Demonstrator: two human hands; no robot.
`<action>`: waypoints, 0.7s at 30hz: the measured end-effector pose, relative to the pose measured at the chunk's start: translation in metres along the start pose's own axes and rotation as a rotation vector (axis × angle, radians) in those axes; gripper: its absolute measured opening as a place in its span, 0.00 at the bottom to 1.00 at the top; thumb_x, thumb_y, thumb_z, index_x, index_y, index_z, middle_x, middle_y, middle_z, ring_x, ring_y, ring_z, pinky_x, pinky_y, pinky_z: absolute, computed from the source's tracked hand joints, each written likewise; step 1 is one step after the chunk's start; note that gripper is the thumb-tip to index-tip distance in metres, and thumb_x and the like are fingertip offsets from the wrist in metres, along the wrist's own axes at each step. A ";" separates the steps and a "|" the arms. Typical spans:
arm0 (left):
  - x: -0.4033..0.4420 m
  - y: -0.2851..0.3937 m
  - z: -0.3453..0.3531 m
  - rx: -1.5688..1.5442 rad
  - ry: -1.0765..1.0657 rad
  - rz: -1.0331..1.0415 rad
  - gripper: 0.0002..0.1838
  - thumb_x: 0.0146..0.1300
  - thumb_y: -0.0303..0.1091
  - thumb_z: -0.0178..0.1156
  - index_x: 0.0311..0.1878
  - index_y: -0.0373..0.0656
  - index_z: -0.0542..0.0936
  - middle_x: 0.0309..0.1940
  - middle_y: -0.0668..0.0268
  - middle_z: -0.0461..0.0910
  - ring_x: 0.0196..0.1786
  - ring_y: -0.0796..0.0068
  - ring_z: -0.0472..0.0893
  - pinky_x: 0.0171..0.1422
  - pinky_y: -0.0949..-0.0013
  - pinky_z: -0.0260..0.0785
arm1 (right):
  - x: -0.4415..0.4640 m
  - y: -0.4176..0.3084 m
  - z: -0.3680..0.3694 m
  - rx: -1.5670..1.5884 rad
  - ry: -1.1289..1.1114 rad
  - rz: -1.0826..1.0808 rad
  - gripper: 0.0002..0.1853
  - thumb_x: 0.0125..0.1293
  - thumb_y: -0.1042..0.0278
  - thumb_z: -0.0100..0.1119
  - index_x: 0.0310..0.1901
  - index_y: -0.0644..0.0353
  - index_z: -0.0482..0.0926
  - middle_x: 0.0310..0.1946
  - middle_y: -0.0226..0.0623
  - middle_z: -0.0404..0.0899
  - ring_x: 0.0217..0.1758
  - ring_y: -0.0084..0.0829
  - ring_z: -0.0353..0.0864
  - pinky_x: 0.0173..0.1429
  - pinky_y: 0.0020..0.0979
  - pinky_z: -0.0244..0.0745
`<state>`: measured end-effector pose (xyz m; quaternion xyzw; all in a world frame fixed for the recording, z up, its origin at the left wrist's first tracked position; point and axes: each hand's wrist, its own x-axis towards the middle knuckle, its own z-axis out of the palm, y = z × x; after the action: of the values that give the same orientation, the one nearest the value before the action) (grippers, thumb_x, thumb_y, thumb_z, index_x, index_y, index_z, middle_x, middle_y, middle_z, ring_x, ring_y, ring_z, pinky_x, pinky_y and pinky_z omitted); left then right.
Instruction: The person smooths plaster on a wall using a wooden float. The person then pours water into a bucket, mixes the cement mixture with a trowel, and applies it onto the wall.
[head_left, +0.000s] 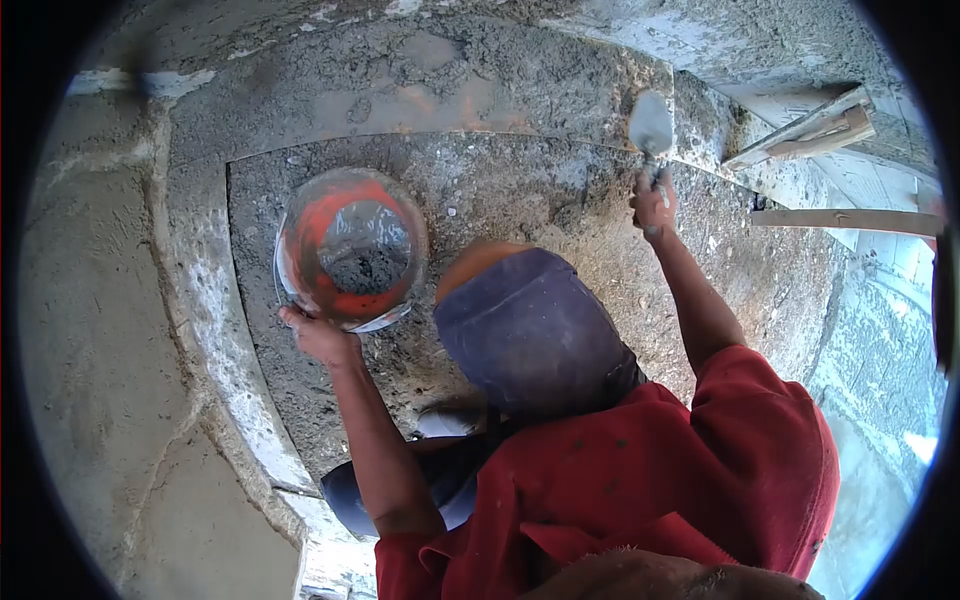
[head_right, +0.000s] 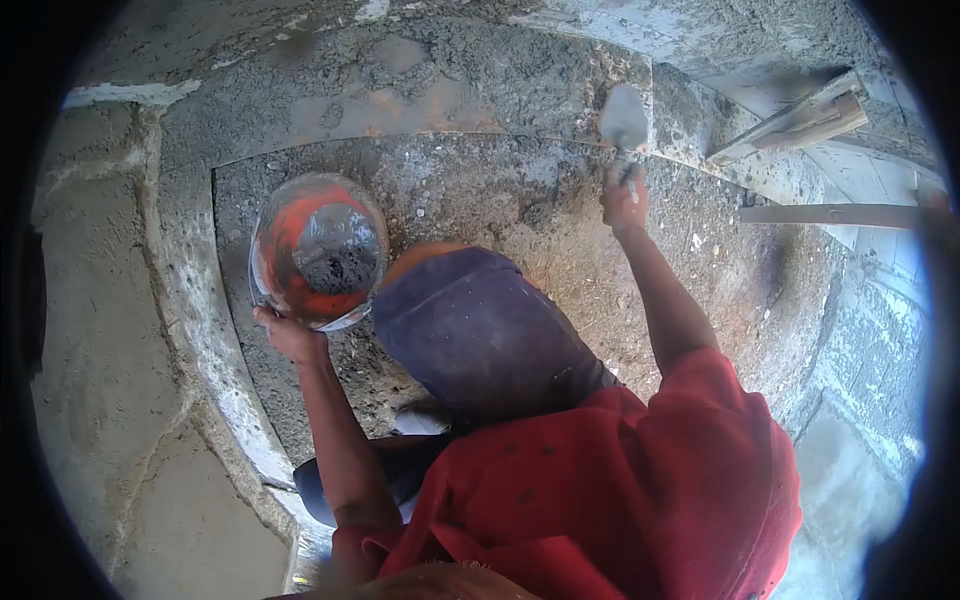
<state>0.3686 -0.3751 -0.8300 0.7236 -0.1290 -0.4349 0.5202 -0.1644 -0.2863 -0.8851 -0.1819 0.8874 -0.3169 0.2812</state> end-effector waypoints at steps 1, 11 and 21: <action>0.001 0.000 0.003 -0.001 -0.011 0.019 0.40 0.82 0.62 0.40 0.72 0.28 0.70 0.66 0.52 0.75 0.64 0.58 0.78 0.68 0.55 0.73 | 0.000 0.009 -0.008 0.054 0.081 0.062 0.13 0.79 0.56 0.56 0.46 0.57 0.68 0.26 0.29 0.73 0.18 0.22 0.71 0.16 0.30 0.64; -0.002 0.005 0.008 -0.011 0.004 -0.008 0.41 0.82 0.61 0.41 0.74 0.27 0.67 0.70 0.51 0.71 0.67 0.58 0.76 0.71 0.54 0.72 | -0.056 -0.109 0.216 -0.238 -0.382 -0.337 0.22 0.73 0.52 0.56 0.58 0.61 0.69 0.40 0.61 0.85 0.44 0.63 0.85 0.48 0.55 0.80; -0.001 0.009 0.011 0.000 -0.034 0.000 0.39 0.83 0.60 0.40 0.71 0.28 0.70 0.66 0.52 0.74 0.63 0.59 0.78 0.67 0.55 0.75 | -0.016 -0.215 0.189 -0.518 -0.367 -0.693 0.17 0.71 0.57 0.58 0.57 0.51 0.70 0.40 0.55 0.85 0.46 0.57 0.87 0.49 0.53 0.82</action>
<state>0.3624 -0.3851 -0.8228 0.7160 -0.1378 -0.4472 0.5180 -0.0047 -0.5226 -0.8569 -0.5847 0.7599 -0.1227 0.2562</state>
